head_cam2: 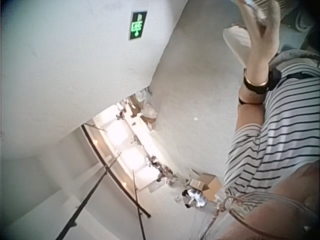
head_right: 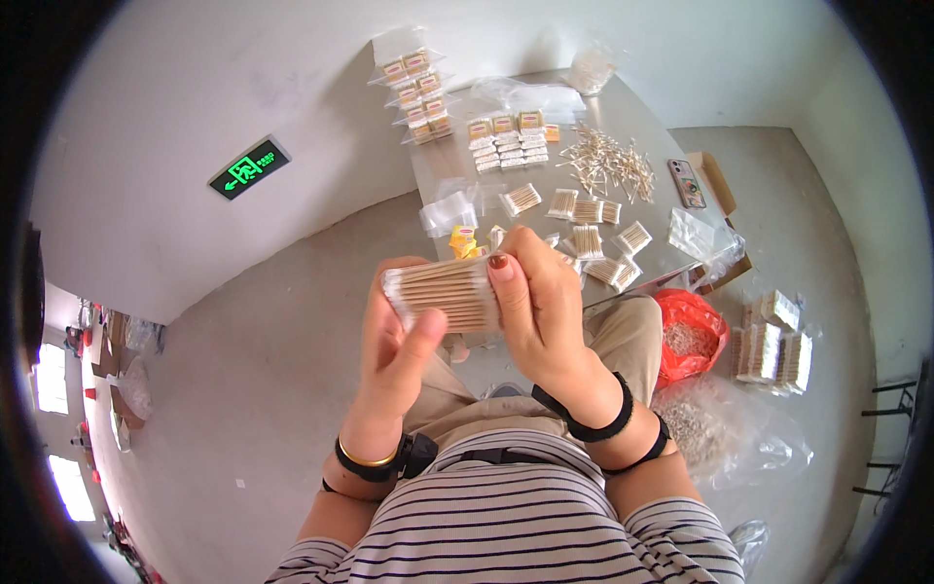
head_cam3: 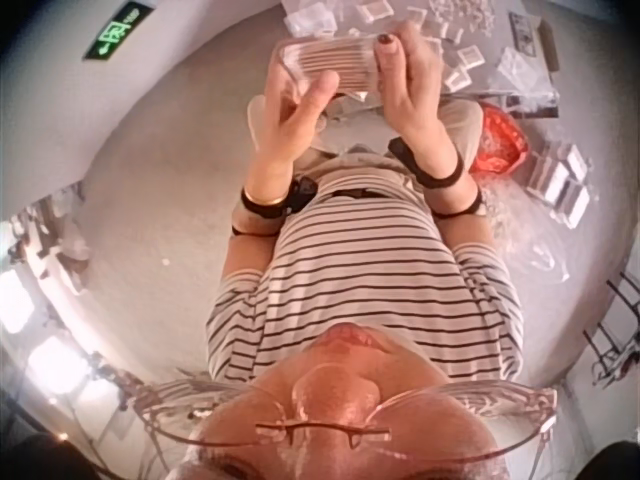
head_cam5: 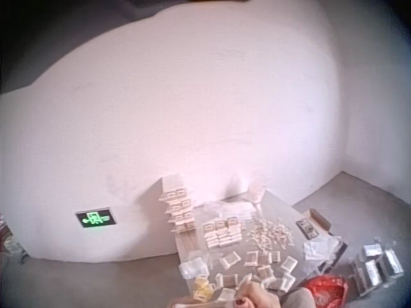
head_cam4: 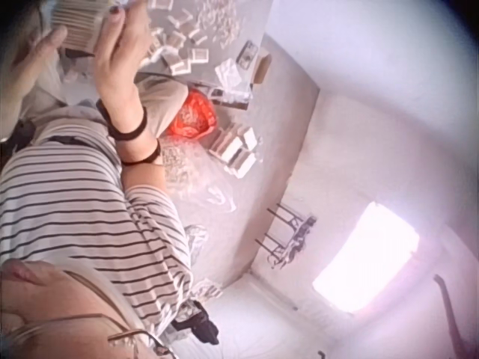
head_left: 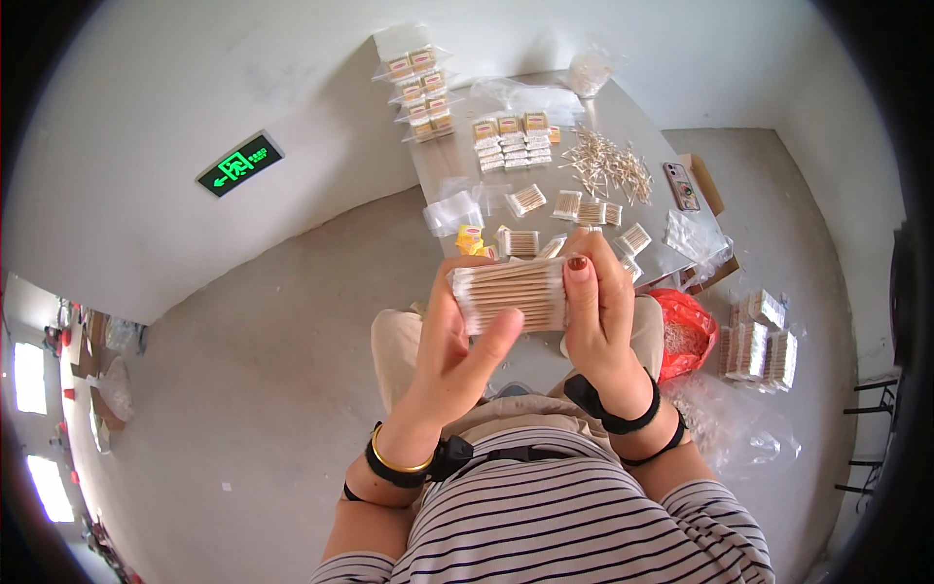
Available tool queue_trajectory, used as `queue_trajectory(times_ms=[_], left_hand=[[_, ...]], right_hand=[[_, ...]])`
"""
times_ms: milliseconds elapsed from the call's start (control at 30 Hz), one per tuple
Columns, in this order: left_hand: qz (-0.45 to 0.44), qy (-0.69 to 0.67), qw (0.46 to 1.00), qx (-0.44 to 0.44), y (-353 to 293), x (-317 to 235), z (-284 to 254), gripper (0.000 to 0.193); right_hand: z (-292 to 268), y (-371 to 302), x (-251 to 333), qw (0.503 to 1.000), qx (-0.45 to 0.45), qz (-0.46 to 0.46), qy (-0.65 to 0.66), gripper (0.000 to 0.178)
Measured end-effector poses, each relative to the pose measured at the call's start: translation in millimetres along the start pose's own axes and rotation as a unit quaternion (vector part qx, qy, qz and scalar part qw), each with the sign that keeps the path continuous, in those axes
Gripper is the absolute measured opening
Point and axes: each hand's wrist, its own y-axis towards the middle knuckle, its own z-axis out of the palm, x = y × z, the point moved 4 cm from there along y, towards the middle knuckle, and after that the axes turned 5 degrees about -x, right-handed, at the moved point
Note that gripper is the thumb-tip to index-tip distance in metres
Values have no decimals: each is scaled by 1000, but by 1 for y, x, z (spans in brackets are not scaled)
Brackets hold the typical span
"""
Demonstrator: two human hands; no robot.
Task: The person sits at a table and repeatedly packs cotton swabs into small plastic bags. They pick up a bundle of swabs, insert them into a bag, and seal it before placing it on the table. The process is repeated for multiple units.
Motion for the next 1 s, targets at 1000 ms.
queue_trajectory(times_ms=[1000], left_hand=[[12, 77, 996, -49, 2, -11, -13, 22]], right_hand=[[-15, 11, -2, 971, 202, 31, 125, 11]])
